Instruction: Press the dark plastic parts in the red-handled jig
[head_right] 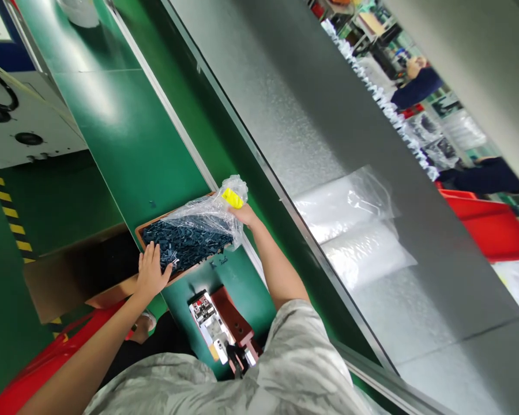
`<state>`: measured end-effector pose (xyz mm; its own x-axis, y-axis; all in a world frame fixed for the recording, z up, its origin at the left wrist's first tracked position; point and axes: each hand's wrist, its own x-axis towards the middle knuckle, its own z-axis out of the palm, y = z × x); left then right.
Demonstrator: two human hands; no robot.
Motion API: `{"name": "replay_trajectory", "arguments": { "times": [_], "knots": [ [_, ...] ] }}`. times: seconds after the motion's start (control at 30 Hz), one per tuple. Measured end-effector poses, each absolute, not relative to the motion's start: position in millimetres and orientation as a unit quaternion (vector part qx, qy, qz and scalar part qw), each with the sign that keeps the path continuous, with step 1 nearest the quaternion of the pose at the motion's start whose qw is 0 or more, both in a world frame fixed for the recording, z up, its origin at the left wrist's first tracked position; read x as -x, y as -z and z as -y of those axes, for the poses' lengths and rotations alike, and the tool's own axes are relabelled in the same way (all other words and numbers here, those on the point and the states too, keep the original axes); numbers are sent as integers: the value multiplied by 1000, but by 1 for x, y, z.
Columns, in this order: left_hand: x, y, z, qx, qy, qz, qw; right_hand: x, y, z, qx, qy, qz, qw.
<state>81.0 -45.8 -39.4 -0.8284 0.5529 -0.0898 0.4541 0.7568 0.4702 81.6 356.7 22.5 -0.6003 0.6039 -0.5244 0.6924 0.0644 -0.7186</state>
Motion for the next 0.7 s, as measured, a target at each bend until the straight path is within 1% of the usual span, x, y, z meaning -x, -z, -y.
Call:
{"name": "replay_trajectory", "arguments": {
  "times": [0.13,0.37,0.53,0.7],
  "knots": [
    [-81,40,52,-296,-223,-922,111,-80,-12,-352,-480,537,-694,22],
    [-79,39,49,-294,-214,-926,97,-71,-22,-346,-452,660,-600,17],
    [-83,39,42,-303,-216,-924,87,-71,-31,-349,-447,695,-562,-28],
    [-90,37,39,-309,-222,-921,79,-65,-35,-356,-431,712,-552,-44]
  ]
}}
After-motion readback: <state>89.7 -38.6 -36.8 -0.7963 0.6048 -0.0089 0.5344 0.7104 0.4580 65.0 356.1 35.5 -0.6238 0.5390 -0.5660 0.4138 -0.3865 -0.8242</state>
